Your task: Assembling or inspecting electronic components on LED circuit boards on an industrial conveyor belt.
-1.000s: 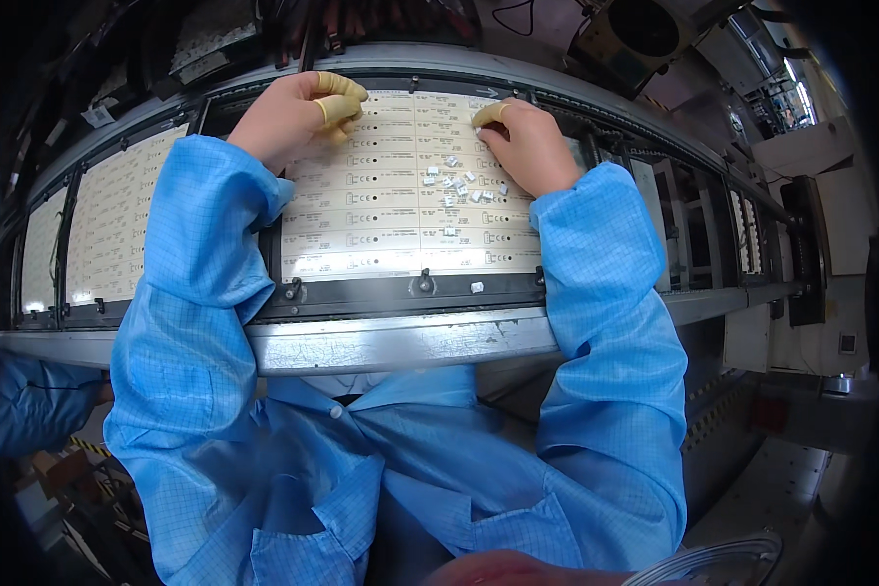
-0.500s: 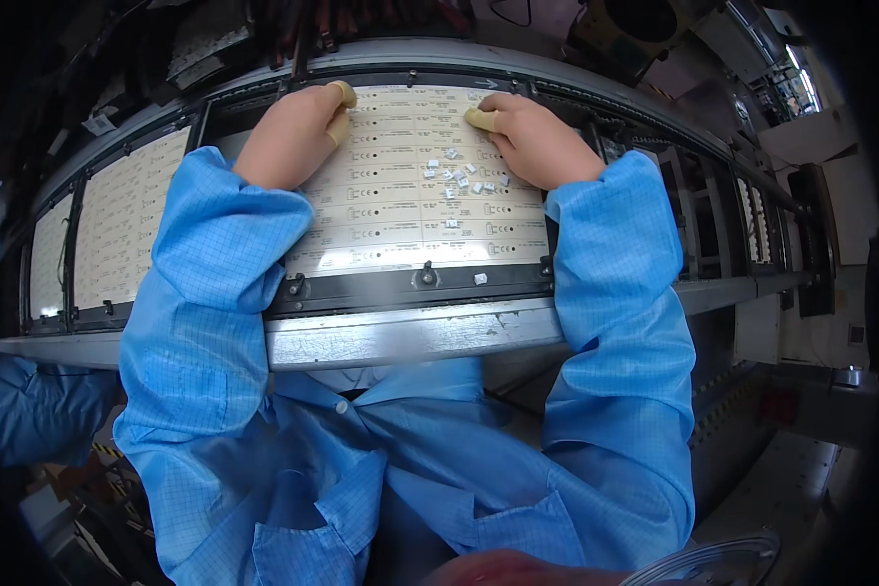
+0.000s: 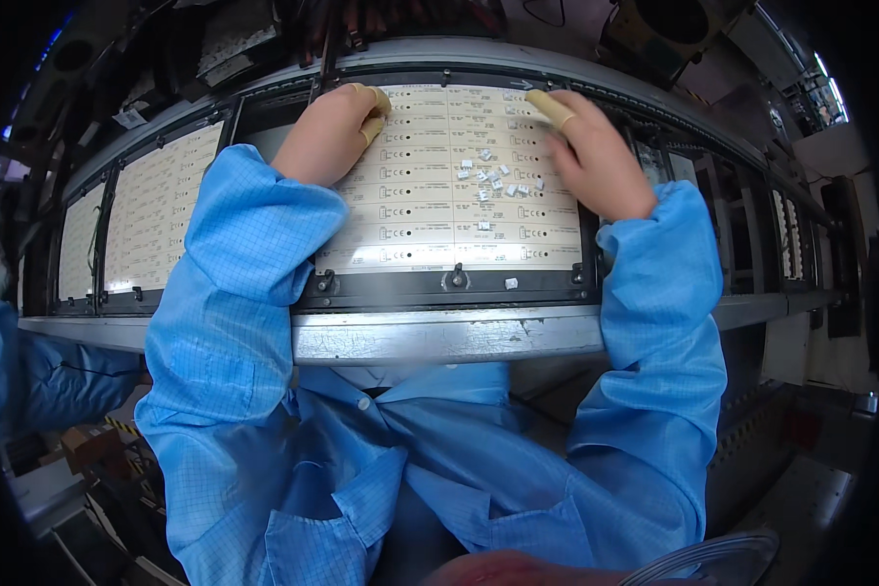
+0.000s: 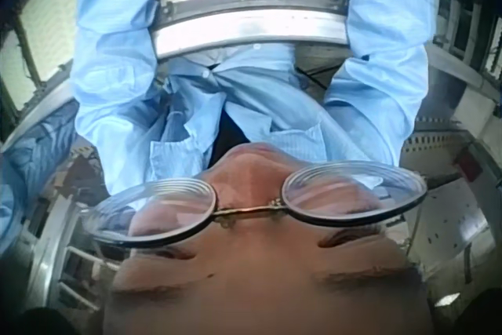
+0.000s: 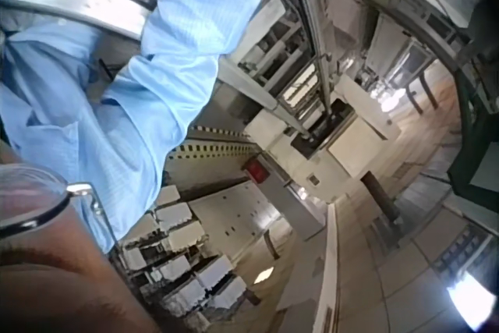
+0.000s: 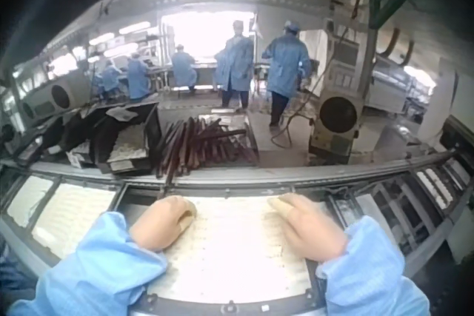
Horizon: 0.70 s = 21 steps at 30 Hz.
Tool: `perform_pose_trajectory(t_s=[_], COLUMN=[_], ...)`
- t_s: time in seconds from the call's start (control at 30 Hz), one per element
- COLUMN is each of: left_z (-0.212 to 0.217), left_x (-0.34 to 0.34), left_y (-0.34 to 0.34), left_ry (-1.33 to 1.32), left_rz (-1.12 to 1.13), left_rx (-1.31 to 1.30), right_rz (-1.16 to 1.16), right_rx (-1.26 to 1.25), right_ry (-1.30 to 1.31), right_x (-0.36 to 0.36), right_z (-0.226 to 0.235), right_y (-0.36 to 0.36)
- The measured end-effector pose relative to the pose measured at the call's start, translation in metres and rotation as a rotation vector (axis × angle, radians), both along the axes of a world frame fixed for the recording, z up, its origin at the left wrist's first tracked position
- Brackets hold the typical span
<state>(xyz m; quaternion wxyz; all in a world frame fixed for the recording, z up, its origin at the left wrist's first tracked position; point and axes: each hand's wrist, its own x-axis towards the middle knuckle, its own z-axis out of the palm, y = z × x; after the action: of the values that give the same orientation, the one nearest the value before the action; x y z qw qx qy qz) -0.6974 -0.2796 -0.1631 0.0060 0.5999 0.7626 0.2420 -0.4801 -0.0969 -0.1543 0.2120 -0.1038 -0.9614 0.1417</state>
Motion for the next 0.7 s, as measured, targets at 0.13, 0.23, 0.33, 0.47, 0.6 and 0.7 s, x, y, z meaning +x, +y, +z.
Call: perform_pose_trajectory(t_s=[0.13, 0.23, 0.33, 0.47, 0.6, 0.7], left_z=[0.003, 0.003, 0.0, -0.006, 0.0, 0.008], left_x=[0.004, 0.004, 0.004, 0.011, 0.008, 0.008], left_y=[0.003, 0.005, 0.005, 0.007, 0.006, 0.005], left_ry=[0.01, 0.058, 0.095, 0.247, 0.179, 0.023], left_rz=[0.04, 0.003, -0.029, 0.032, -0.024, 0.041], left_rx=[-0.055, -0.076, -0.039, 0.043, -0.021, -0.122], right_rz=[0.032, 0.0, -0.019, -0.011, 0.048, 0.038], right_rx=[0.08, 0.08, 0.06, -0.155, -0.193, -0.142], right_ry=[-0.014, -0.041, -0.072, -0.168, -0.387, -0.368], right_x=[0.011, 0.015, 0.017, 0.019, 0.018, 0.015], right_z=[0.009, 0.01, 0.007, 0.017, 0.018, 0.01], right_y=[0.009, 0.012, 0.014, 0.002, -0.004, -0.008])
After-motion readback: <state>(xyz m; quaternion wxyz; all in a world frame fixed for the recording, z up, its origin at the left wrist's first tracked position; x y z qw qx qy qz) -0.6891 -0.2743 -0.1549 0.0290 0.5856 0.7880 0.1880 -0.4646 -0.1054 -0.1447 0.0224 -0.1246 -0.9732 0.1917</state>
